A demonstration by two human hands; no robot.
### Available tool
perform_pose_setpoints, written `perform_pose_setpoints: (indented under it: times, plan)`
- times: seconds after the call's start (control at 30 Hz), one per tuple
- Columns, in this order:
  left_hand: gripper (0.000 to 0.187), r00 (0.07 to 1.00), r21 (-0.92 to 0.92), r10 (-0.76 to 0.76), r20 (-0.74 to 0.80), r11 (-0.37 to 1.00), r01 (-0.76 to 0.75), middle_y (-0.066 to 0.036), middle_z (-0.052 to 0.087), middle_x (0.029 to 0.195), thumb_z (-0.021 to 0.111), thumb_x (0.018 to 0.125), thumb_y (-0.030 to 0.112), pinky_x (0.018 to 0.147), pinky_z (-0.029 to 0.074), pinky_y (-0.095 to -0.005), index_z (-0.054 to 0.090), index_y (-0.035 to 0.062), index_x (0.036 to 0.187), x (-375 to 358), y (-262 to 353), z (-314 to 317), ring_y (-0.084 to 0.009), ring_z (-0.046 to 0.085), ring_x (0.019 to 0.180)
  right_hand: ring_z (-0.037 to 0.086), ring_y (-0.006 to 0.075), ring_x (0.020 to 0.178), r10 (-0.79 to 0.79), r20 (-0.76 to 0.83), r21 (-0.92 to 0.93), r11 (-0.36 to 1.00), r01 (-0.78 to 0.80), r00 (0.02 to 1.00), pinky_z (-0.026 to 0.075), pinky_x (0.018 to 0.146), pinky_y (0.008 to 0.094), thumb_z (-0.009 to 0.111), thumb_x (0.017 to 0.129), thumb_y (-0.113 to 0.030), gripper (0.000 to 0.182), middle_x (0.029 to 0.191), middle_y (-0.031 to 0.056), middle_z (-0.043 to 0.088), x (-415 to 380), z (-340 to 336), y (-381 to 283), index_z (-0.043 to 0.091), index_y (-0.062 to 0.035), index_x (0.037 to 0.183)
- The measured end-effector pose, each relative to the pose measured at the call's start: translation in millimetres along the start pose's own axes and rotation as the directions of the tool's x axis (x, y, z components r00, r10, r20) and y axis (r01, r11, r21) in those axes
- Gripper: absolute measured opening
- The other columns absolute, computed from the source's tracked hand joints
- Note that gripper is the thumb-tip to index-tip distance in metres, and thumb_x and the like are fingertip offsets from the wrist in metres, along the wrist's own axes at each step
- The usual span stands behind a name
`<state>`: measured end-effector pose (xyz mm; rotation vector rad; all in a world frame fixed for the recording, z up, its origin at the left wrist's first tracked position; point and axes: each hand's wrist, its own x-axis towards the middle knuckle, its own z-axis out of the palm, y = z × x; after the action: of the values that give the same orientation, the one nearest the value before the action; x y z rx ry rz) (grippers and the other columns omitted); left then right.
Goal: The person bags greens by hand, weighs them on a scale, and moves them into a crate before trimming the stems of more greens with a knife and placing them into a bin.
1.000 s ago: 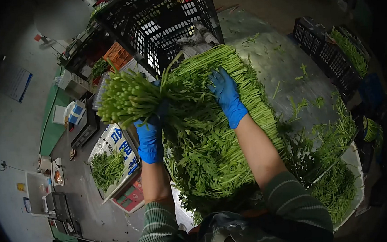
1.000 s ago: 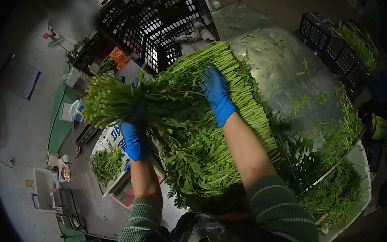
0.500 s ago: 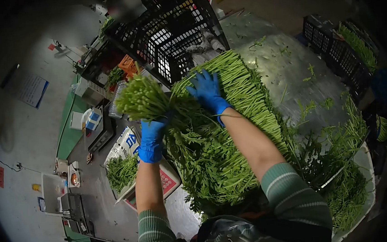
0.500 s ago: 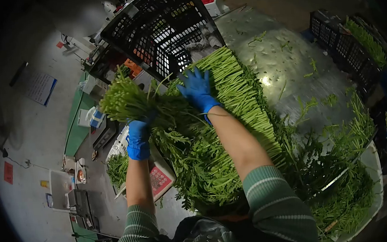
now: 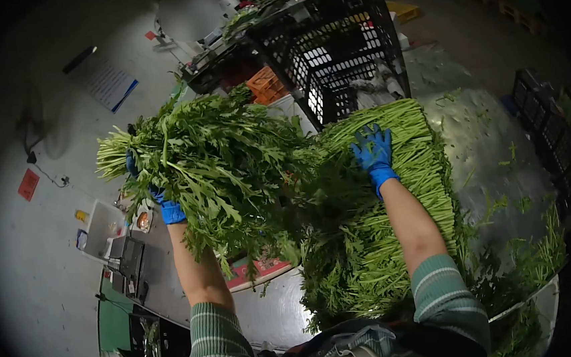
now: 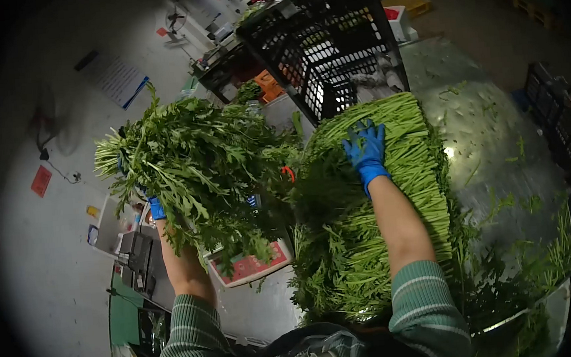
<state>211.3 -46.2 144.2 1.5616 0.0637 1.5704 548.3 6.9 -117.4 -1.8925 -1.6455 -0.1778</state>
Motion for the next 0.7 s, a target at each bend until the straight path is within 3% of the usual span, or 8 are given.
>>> perform_pose_setpoints:
  times: [0.13, 0.2, 0.27, 0.33, 0.4, 0.47, 0.57, 0.7]
  plan:
    - [0.041, 0.948, 0.468, 0.297, -0.116, 0.858, -0.212, -0.013, 0.047, 0.116, 0.045, 0.085, 0.030, 0.087, 0.043, -0.0374, 0.045, 0.0053, 0.117, -5, 11, -4, -0.0221, 0.050, 0.100, 0.041, 0.0268, 0.112, 0.032, -0.070, 0.302, 0.953, -0.009, 0.997, 0.022, 0.098, 0.0478, 0.058, 0.073, -0.035, 0.033, 0.113, 0.0081, 0.054, 8, 6, 10, 0.062, -0.0132, 0.098]
    - [0.041, 0.892, 0.652, 0.430, -0.142, 0.718, -0.243, -0.012, 0.046, 0.118, 0.048, 0.084, 0.029, 0.089, 0.042, -0.0362, 0.045, 0.0054, 0.117, -5, 15, -7, -0.0220, 0.050, 0.101, 0.054, 0.0230, 0.095, 0.129, 0.167, 0.890, 0.406, -0.206, 0.977, 0.040, 0.085, 0.0378, 0.061, 0.074, -0.024, 0.028, 0.101, 0.0098, 0.059, 33, 20, 32, 0.062, -0.0094, 0.098]
    - [0.040, 0.948, 0.207, 0.194, -0.251, 0.968, -0.143, -0.012, 0.051, 0.114, 0.054, 0.079, 0.025, 0.087, 0.043, -0.0322, 0.050, 0.0015, 0.112, 6, 13, 19, -0.0210, 0.051, 0.100, 0.059, 0.0182, 0.077, 0.285, 0.064, 0.926, 0.341, -0.164, 0.956, 0.046, 0.069, 0.0291, 0.061, 0.076, -0.015, 0.021, 0.089, 0.0096, 0.063, 39, -26, 21, 0.062, -0.0052, 0.094]
    - [0.029, 0.986, 0.209, -0.165, -0.040, 0.963, 0.169, -0.011, 0.057, 0.105, 0.048, 0.082, 0.018, 0.087, 0.042, -0.0319, 0.056, -0.0010, 0.103, 28, 13, 26, -0.0215, 0.052, 0.100, 0.057, 0.0133, 0.072, 0.209, -0.293, 0.877, 0.448, 0.175, 0.933, 0.046, 0.066, 0.0265, 0.059, 0.077, -0.012, 0.017, 0.082, 0.0072, 0.063, 32, -114, -17, 0.062, -0.0022, 0.091]
    - [0.027, 0.942, 0.517, -0.222, -0.252, 0.792, 0.325, -0.010, 0.061, 0.096, 0.053, 0.078, 0.017, 0.083, 0.043, -0.0301, 0.059, -0.0020, 0.097, 35, 2, 85, -0.0194, 0.055, 0.093, 0.057, 0.0114, 0.071, 0.007, -0.270, 0.925, 0.280, 0.258, 0.963, 0.045, 0.063, 0.0239, 0.058, 0.079, -0.013, 0.016, 0.080, 0.0063, 0.064, 8, -204, -63, 0.063, -0.0016, 0.089]
    - [0.023, 0.926, 0.334, -0.262, -0.272, 0.877, 0.346, -0.009, 0.062, 0.087, 0.059, 0.073, 0.013, 0.074, 0.046, -0.0287, 0.061, -0.0017, 0.091, 42, -16, 102, -0.0180, 0.059, 0.082, 0.057, 0.0100, 0.069, -0.114, -0.339, 0.901, 0.247, 0.357, 0.934, 0.045, 0.061, 0.0219, 0.059, 0.079, -0.015, 0.015, 0.079, 0.0066, 0.064, -22, -249, -94, 0.064, -0.0031, 0.087]
    - [0.025, 0.963, 0.335, -0.087, -0.254, 0.926, 0.172, -0.008, 0.061, 0.074, 0.069, 0.063, 0.001, 0.061, 0.047, -0.0252, 0.059, -0.0018, 0.086, 48, -12, 141, -0.0144, 0.059, 0.065, 0.058, 0.0129, 0.074, -0.191, -0.164, 0.799, 0.551, 0.243, 0.968, 0.047, 0.065, 0.0255, 0.065, 0.075, -0.023, 0.027, 0.082, 0.0081, 0.063, -83, -271, -108, 0.062, -0.0034, 0.093]
    - [0.026, 0.962, 0.203, -0.083, -0.261, 0.969, 0.139, -0.007, 0.061, 0.076, 0.070, 0.063, 0.001, 0.062, 0.047, -0.0252, 0.058, -0.0011, 0.087, 48, -21, 155, -0.0140, 0.058, 0.065, 0.059, 0.0269, 0.065, -0.128, -0.369, 0.350, 0.898, 0.265, 0.920, 0.048, 0.059, 0.0323, 0.065, 0.069, -0.042, 0.048, 0.075, 0.0126, 0.062, -124, -246, -126, 0.058, -0.0028, 0.096]
